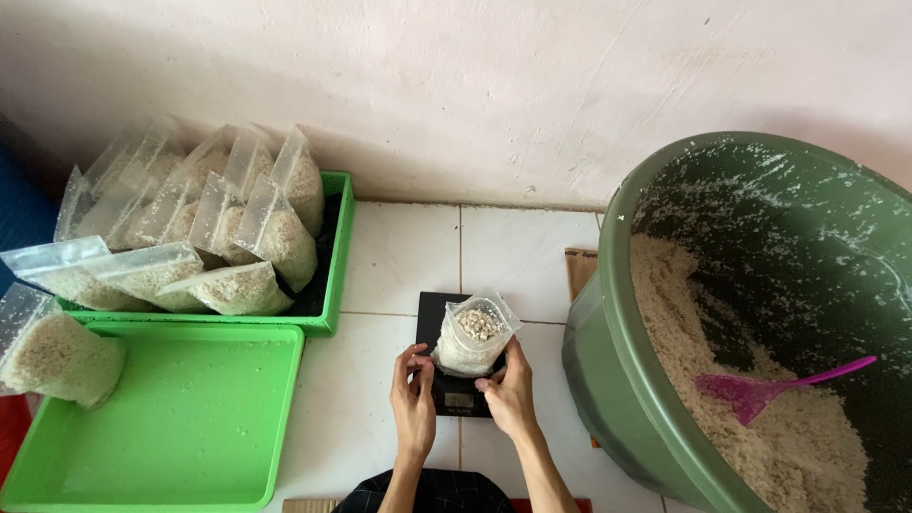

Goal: The person weighs a plastic bag filled with grains on a digital scale, then uses a pink scoop to transfer more grains from a large green basin into the bag. They seal the bag and place it in a green tray with other filled bags.

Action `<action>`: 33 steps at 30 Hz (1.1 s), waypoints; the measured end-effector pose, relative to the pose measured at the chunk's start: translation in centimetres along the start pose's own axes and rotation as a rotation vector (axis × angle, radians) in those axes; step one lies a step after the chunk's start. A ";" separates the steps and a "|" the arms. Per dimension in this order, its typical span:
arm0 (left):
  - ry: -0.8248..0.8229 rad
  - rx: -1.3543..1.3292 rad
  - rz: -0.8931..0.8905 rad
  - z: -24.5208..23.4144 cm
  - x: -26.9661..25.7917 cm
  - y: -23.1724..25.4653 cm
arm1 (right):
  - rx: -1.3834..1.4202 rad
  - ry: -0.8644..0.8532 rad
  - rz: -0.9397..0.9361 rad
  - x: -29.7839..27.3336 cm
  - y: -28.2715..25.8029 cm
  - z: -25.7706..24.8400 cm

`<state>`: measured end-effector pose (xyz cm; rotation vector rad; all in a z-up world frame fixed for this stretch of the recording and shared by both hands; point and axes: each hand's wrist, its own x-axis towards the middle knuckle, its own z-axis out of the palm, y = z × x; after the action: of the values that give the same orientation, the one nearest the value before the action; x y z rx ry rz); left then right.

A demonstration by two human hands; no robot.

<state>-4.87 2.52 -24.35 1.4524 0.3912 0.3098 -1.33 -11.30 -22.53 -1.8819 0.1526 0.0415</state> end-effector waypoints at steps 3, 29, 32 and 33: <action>0.007 0.005 0.006 -0.1 0.1 -0.5 | -0.092 0.001 -0.120 0.3 0.6 -0.3; -0.075 0.142 0.270 0.3 -0.5 1.3 | 0.144 -0.033 -0.062 -0.2 -0.2 0.4; -0.072 0.155 0.270 0.5 -0.5 1.3 | 0.290 -0.056 -0.059 -0.6 -2.4 0.5; -0.056 0.153 0.245 0.5 -0.5 1.3 | 0.308 -0.058 -0.038 -0.7 -2.8 0.6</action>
<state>-5.00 1.98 -23.01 1.6594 0.1943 0.4424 -1.66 -9.87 -20.00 -1.5742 0.0781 0.0444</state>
